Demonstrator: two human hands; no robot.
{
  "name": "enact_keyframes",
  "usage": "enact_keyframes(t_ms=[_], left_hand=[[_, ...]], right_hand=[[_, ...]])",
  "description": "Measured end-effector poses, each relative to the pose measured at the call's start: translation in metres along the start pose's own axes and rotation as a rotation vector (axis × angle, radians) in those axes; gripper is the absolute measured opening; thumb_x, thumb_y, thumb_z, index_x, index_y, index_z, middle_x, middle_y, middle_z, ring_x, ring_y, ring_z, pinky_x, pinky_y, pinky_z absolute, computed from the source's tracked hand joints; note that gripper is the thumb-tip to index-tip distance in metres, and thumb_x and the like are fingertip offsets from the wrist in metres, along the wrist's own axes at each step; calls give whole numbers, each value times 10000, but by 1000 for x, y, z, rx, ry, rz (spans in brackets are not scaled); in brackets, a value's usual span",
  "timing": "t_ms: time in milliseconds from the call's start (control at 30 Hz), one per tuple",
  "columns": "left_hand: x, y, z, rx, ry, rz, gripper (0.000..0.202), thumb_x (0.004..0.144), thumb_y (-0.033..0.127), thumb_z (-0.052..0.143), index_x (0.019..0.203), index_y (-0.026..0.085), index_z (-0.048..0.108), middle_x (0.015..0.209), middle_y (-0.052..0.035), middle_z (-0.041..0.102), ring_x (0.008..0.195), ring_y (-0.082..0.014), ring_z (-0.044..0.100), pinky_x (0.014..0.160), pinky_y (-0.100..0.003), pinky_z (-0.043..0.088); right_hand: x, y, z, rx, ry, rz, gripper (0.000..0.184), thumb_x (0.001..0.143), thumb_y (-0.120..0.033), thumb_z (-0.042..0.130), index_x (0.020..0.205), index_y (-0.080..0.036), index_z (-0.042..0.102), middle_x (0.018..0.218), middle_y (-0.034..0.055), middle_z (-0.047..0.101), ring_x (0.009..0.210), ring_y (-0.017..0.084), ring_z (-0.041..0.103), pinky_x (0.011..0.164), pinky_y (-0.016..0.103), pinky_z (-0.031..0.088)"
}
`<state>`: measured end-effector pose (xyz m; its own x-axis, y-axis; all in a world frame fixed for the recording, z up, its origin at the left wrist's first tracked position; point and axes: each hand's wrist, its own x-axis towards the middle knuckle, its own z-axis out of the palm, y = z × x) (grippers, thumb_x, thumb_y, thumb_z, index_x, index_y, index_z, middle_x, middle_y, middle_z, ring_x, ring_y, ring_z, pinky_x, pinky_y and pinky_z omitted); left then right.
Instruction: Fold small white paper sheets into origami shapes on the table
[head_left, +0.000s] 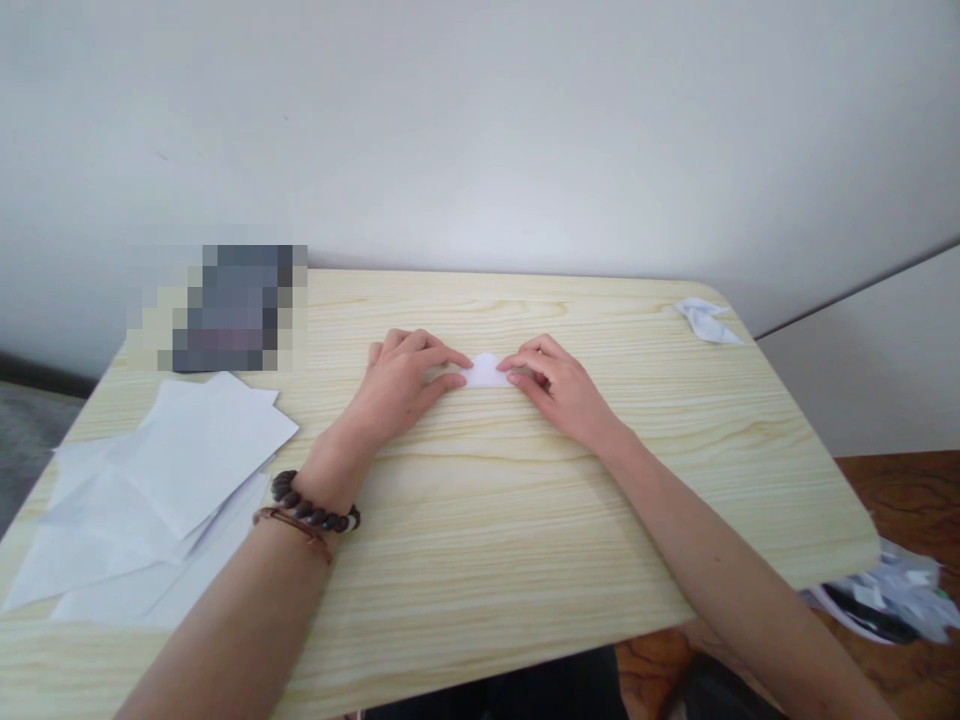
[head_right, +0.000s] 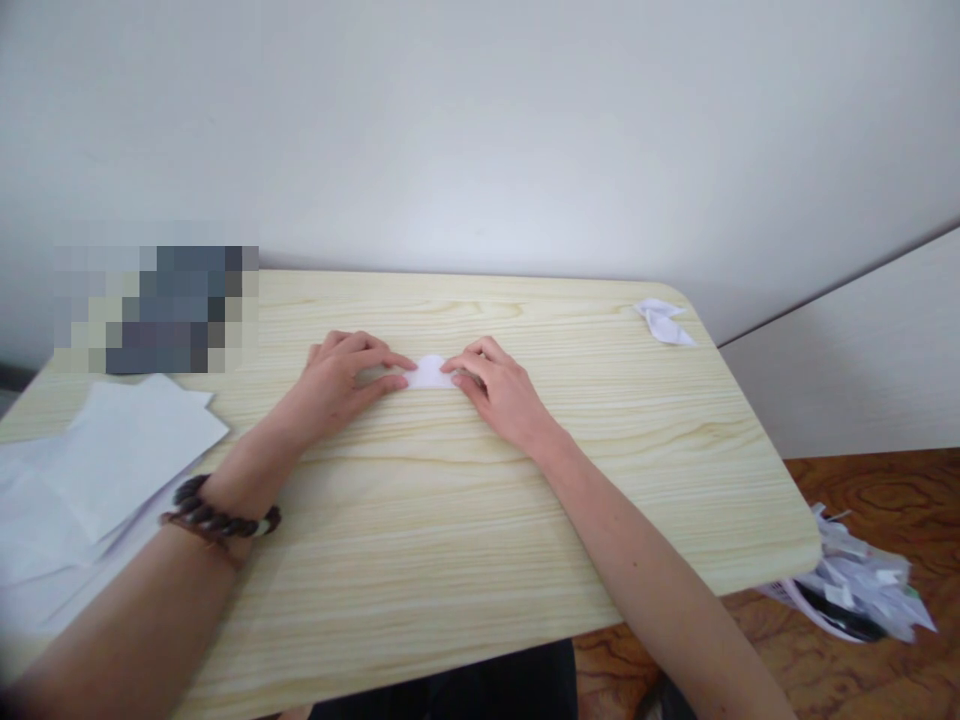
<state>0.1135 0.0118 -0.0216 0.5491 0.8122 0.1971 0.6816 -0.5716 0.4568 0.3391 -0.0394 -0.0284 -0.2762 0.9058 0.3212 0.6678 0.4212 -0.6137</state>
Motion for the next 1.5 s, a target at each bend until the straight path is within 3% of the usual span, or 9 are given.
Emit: enact_keyframes(t_ms=[167, 400, 633, 1100, 1500], left_hand=[[-1, -2, -2, -19, -18, 144, 189, 911, 315, 529, 985, 298, 702, 988, -24, 639, 944, -217, 505, 803, -370, 325], [-4, -5, 0, -20, -9, 334, 276, 898, 198, 510, 1057, 320, 699, 980, -35, 601, 907, -190, 505, 793, -341, 349], [-4, -3, 0, -37, -1, 316, 302, 856, 157, 515, 1024, 301, 720, 964, -36, 591, 903, -190, 513, 813, -349, 368], [-5, -3, 0, -47, -5, 260, 240, 830, 219, 560, 982, 292, 732, 938, -31, 605, 896, -189, 526, 815, -351, 370], [-1, -6, 1, -82, 4, 238, 199, 824, 219, 579, 920, 280, 742, 907, -24, 640, 868, -182, 552, 806, -347, 392]], right_hand=[[-3, 2, -1, -47, -41, -159, 330, 890, -55, 453, 978, -235, 714, 966, 47, 555, 806, 135, 540, 735, 289, 434], [-4, -1, -1, -138, -40, -197, 422, 794, 44, 441, 976, -214, 723, 989, 64, 568, 796, 147, 537, 726, 309, 453], [-3, -6, 4, -245, -16, -234, 340, 834, -5, 461, 949, -197, 716, 948, 72, 615, 864, 190, 522, 781, 347, 469], [-1, -3, 7, -230, 70, -271, 304, 813, -21, 505, 866, -212, 736, 893, 57, 663, 846, 201, 527, 784, 382, 434], [1, 0, 7, -157, 54, -269, 305, 815, -13, 486, 877, -190, 727, 899, 65, 657, 830, 179, 540, 782, 347, 463]])
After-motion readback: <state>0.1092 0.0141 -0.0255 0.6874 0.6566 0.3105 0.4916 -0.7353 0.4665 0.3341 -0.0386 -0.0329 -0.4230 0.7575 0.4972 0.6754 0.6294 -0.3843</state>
